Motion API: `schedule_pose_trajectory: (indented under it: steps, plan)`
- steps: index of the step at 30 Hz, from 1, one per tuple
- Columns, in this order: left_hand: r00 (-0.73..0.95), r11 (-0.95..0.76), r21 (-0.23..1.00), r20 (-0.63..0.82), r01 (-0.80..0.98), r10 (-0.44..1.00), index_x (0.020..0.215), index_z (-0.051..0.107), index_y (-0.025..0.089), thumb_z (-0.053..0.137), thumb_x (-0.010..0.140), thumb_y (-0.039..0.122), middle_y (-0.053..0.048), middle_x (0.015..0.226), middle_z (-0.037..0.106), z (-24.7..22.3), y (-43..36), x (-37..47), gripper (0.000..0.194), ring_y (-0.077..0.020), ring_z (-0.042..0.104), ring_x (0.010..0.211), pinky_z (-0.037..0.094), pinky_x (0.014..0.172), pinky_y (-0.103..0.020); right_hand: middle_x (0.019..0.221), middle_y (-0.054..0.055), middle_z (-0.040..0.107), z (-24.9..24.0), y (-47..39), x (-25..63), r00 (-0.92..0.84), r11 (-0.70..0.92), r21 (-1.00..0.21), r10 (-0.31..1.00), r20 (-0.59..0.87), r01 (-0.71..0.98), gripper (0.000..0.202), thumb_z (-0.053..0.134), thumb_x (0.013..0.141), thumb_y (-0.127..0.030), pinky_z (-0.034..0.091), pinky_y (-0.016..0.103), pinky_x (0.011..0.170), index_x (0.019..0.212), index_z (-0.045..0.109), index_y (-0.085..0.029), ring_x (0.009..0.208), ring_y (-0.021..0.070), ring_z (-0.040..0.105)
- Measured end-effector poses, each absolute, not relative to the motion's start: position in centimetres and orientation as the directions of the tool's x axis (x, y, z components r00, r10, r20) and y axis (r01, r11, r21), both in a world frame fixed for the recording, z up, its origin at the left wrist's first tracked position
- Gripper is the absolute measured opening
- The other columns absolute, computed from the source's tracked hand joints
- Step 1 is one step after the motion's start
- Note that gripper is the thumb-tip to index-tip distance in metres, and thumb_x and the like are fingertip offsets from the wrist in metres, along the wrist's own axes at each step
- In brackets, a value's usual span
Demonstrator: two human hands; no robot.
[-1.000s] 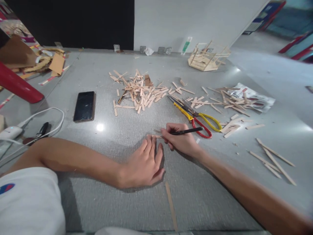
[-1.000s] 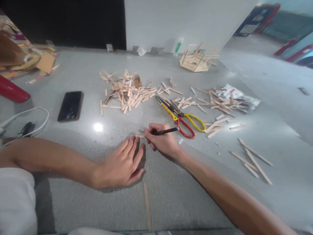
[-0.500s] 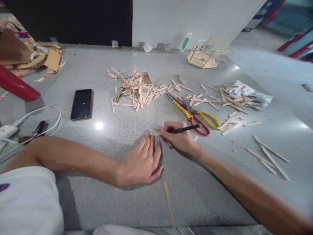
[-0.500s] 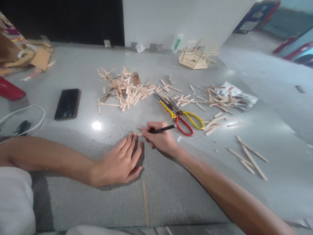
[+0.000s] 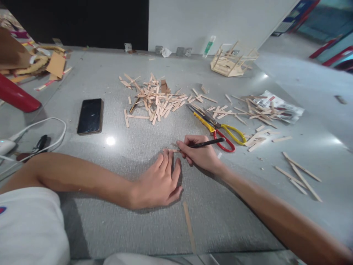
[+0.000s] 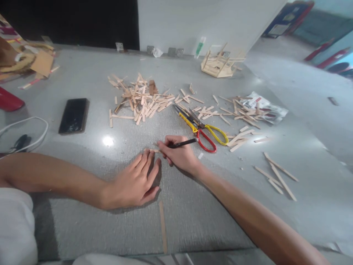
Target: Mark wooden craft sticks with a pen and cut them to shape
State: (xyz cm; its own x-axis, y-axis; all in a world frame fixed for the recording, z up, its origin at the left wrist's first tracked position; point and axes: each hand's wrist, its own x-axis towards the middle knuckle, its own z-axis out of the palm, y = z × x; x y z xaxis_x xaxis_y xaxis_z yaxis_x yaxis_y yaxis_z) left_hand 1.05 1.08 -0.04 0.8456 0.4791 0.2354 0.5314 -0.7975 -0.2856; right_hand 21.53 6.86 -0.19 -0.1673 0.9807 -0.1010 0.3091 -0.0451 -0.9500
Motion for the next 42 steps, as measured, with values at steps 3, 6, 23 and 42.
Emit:
schedule_pose_trajectory:
  steps: [3, 6, 23, 42]
  plan:
    - [0.847, -0.801, -0.283, 0.243, 0.528, 0.473, 0.14, 0.054, -0.011, 0.039, 0.106, 0.049, -0.04, 0.136, 0.064, 0.0, 1.1, 1.0, 0.071, -0.0481, 0.067, 0.128, 0.042, 0.108, -0.051, 0.048, -0.003, 0.055, -0.3, 6.8, 21.6, -0.165, -0.036, -0.946, 0.982, -0.094, 0.323, 0.056, 0.074, 0.091, -0.064, 0.03, 0.022, 0.035, 0.061, 0.052, -0.022, 0.035, 0.0074, 0.046]
    - [0.851, -0.81, -0.267, 0.229, 0.522, 0.473, 0.142, 0.052, -0.013, 0.036, 0.108, 0.047, -0.042, 0.139, 0.061, 0.0, 1.0, 1.0, 0.071, -0.0491, 0.066, 0.13, 0.04, 0.11, -0.053, 0.048, -0.003, 0.054, -0.4, 6.7, 21.7, -0.186, -0.007, -0.941, 0.98, -0.074, 0.337, 0.055, 0.071, 0.094, -0.061, 0.03, 0.023, 0.036, 0.061, 0.052, -0.022, 0.035, 0.0075, 0.045]
    - [0.855, -0.811, -0.275, 0.221, 0.517, 0.47, 0.142, 0.052, -0.013, 0.039, 0.107, 0.05, -0.04, 0.137, 0.063, -0.3, 1.1, 1.1, 0.074, -0.0469, 0.066, 0.13, 0.04, 0.111, -0.053, 0.045, -0.004, 0.053, 0.0, 6.6, 21.0, -0.154, 0.012, -0.952, 0.987, -0.037, 0.306, 0.051, 0.075, 0.092, -0.051, 0.036, 0.022, 0.036, 0.058, 0.051, -0.022, 0.034, 0.0073, 0.046]
    - [0.845, -0.8, -0.276, 0.238, 0.532, 0.48, 0.142, 0.053, -0.013, 0.038, 0.107, 0.05, -0.041, 0.136, 0.063, -0.3, 1.0, 1.1, 0.073, -0.047, 0.067, 0.128, 0.039, 0.11, -0.052, 0.046, -0.004, 0.054, -0.2, 6.6, 21.0, -0.138, -0.047, -0.941, 0.986, -0.098, 0.336, 0.05, 0.072, 0.093, -0.049, 0.029, 0.02, 0.034, 0.059, 0.048, -0.022, 0.032, 0.0063, 0.044]
